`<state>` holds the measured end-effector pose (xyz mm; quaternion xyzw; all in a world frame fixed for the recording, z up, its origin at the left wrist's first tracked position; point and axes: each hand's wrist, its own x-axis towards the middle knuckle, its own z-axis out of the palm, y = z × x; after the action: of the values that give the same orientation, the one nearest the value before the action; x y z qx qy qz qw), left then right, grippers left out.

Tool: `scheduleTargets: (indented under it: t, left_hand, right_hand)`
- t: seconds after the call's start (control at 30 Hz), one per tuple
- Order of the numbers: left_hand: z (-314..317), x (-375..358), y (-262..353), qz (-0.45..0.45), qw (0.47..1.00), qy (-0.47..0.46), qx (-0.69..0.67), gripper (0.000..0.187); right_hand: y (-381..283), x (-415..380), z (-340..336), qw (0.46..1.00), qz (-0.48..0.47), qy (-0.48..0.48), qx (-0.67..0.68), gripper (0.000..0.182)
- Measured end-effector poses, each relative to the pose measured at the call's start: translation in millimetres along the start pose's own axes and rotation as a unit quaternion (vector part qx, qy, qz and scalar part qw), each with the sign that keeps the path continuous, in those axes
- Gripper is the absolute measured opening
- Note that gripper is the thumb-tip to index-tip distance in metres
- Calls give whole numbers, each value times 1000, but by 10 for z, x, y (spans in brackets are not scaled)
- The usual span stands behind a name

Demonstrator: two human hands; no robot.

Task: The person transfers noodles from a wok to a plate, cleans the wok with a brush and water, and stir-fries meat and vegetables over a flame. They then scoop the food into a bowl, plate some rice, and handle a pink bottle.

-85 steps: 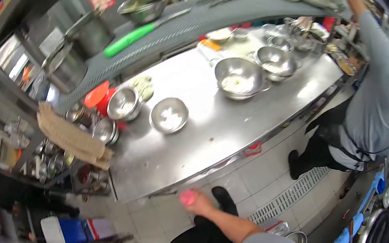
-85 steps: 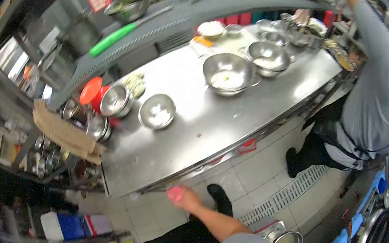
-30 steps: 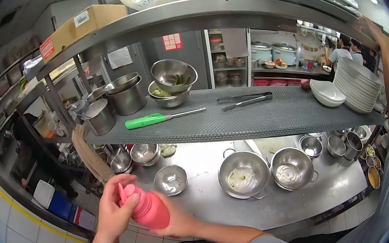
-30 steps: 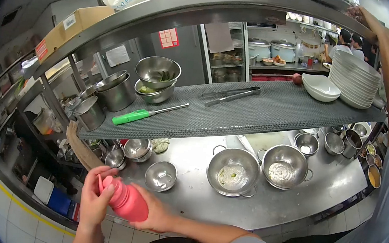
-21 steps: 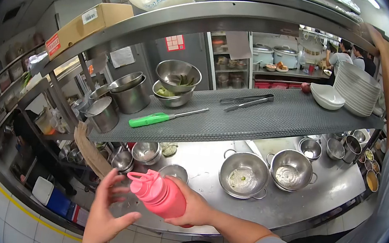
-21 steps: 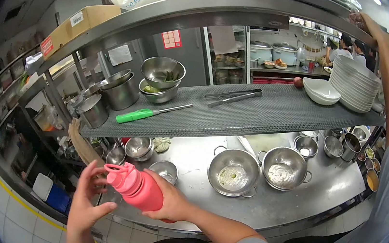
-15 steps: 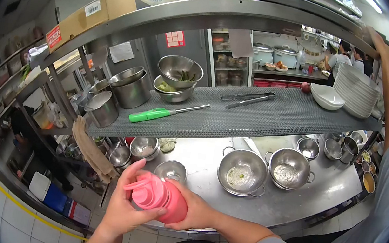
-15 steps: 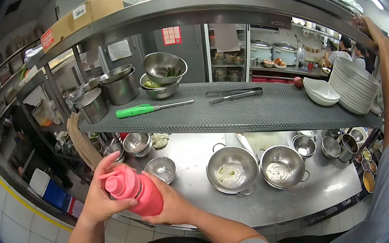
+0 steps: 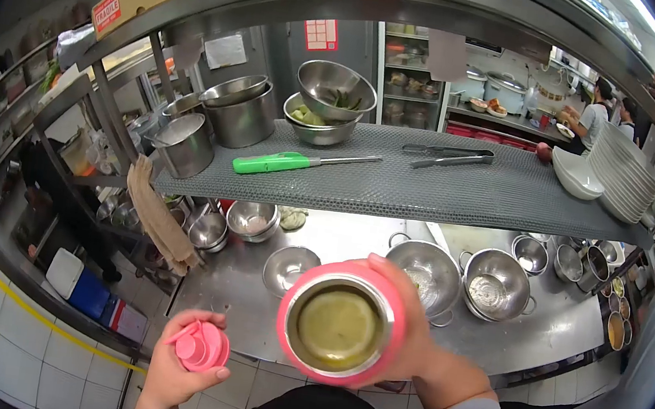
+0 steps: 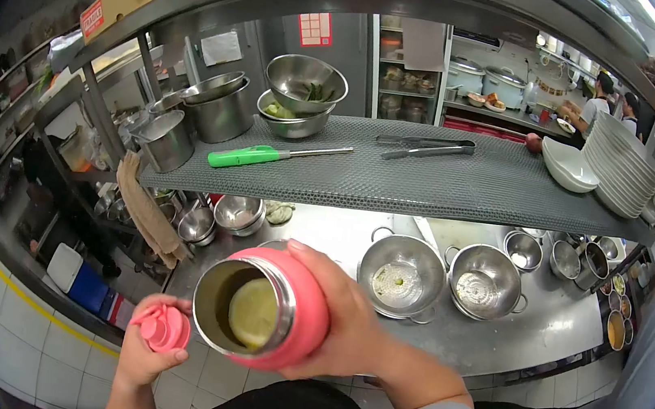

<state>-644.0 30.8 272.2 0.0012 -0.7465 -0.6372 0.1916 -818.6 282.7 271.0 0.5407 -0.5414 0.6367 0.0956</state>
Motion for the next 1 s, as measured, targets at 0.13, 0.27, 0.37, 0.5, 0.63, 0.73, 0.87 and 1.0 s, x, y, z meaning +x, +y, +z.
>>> scheduleTargets:
  t: [0.13, 0.27, 0.37, 0.5, 0.63, 0.73, 0.87, 1.0]
  left_hand:
    - [-164, -297, -206, -104, 994, 18, 35, 70]
    - [-213, -470, -299, -141, 987, 54, 58, 69]
    - [-245, -565, -343, -161, 983, 72, 58, 69]
    - [-245, -610, -345, -172, 981, 75, 54, 69]
    - [-233, -592, -343, -154, 981, 58, 103, 69]
    - [-191, -583, -309, -163, 980, 59, 95, 68]
    - [-207, -591, -337, -154, 983, 53, 82, 68]
    - [-199, -592, -359, -152, 984, 60, 75, 68]
  right_hand:
    - [-32, 30, -2, 999, -40, 11, 22, 107]
    - [-121, 194, -11, 987, -158, 41, -5, 92]
    - [-206, 297, -167, 985, -163, -34, -49, 84]
    - [-288, 341, -237, 986, -134, -85, -56, 73]
    - [-339, 364, -286, 988, -112, -97, -35, 62]
    - [-383, 366, -321, 990, -93, -104, -22, 56]
    - [-426, 348, -308, 991, -71, -114, -13, 54]
    - [-430, 356, -266, 993, -117, -16, -11, 63]
